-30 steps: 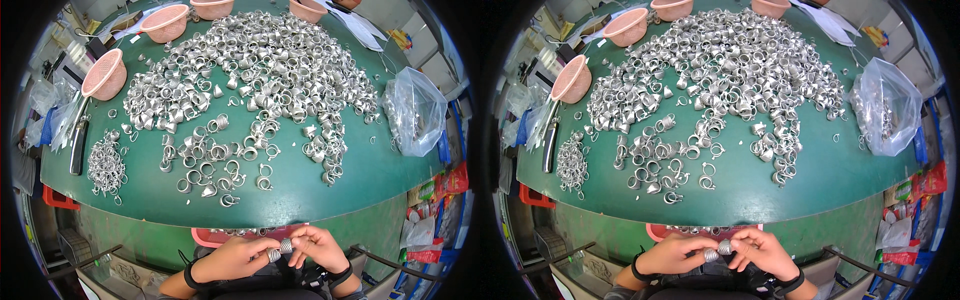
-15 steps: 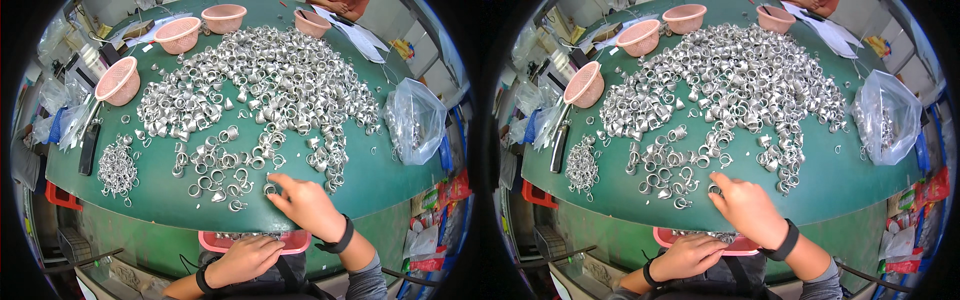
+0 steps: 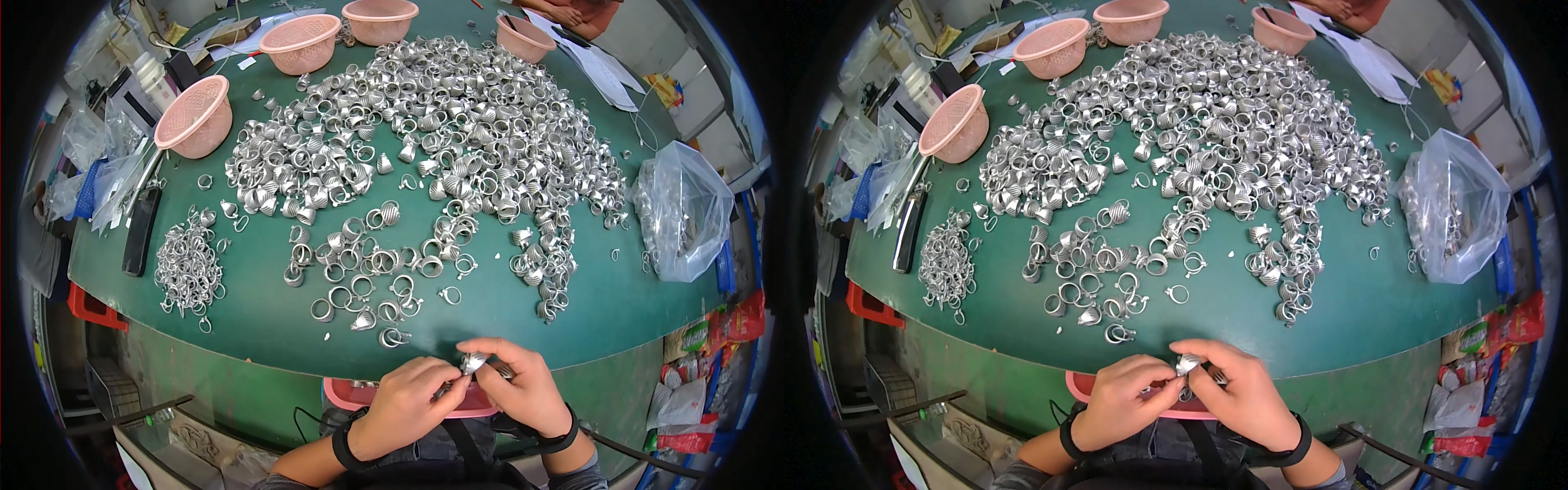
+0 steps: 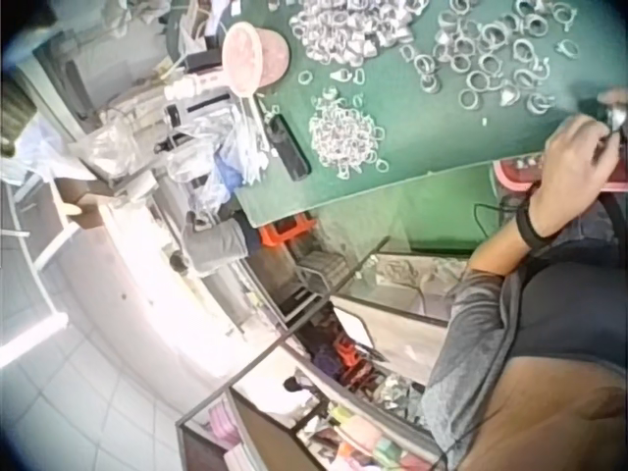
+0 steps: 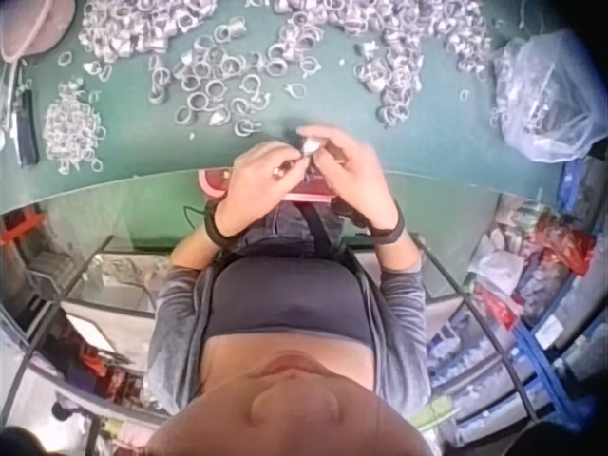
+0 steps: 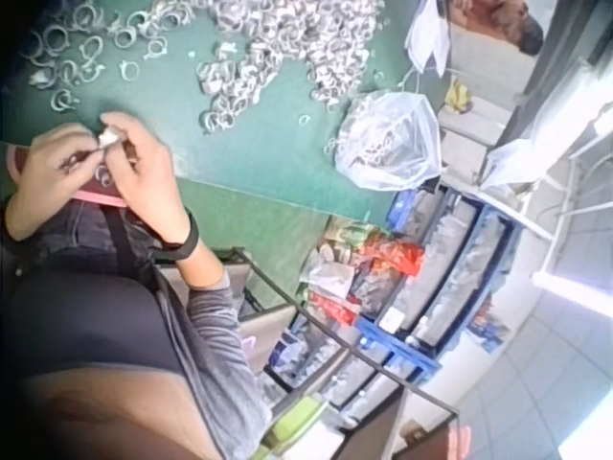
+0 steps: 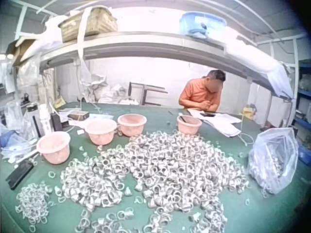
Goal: Sorting and inspecting a large quantity of small circular metal components on a workbench.
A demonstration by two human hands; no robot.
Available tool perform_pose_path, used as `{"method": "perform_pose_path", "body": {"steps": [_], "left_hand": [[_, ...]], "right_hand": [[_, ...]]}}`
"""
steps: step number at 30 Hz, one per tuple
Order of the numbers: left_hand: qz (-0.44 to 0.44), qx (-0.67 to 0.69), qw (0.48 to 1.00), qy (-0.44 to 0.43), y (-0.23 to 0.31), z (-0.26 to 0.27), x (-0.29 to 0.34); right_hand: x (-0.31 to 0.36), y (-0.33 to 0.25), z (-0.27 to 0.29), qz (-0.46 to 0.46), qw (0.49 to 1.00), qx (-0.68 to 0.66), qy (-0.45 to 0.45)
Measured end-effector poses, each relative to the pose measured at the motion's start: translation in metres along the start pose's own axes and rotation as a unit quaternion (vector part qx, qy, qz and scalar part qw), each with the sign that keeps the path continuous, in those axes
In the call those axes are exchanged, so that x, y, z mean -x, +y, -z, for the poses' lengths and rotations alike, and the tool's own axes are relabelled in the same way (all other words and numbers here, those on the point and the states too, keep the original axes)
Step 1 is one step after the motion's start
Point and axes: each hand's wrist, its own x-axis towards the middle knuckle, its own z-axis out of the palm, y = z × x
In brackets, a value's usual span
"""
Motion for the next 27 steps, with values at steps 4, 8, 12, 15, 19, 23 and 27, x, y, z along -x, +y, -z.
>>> {"method": "perform_pose_path", "body": {"steps": [4, 8, 12, 15, 19, 23, 27], "left_hand": [[0.06, 0.054, 0.997, -0.014, -0.002, 0.005, 0.001], [0.106, 0.117, 0.987, -0.032, -0.004, 0.008, 0.001], [0.101, 0.114, 0.988, -0.037, 0.006, 0.01, -0.007], [0.082, 0.111, 0.99, -0.023, 0.005, 0.008, -0.009], [0.115, 0.237, 0.963, -0.062, -0.004, 0.006, -0.004], [0.045, 0.176, 0.983, -0.025, -0.005, 0.006, -0.007], [0.041, 0.143, 0.988, -0.031, 0.0, 0.005, -0.008]], "right_hand": [[0.004, 0.005, 0.009, -0.042, 0.995, -0.078, -0.036], [0.006, 0.012, 0.009, -0.045, 0.982, -0.181, -0.037], [0.01, 0.014, 0.009, -0.034, 0.98, -0.193, -0.027], [0.013, 0.012, 0.009, -0.014, 0.983, -0.178, -0.041], [0.016, 0.014, 0.005, -0.004, 0.976, -0.217, -0.009], [0.017, 0.016, 0.003, -0.003, 0.972, -0.23, 0.038], [0.018, 0.014, 0.001, 0.019, 0.979, -0.195, 0.064]]}}
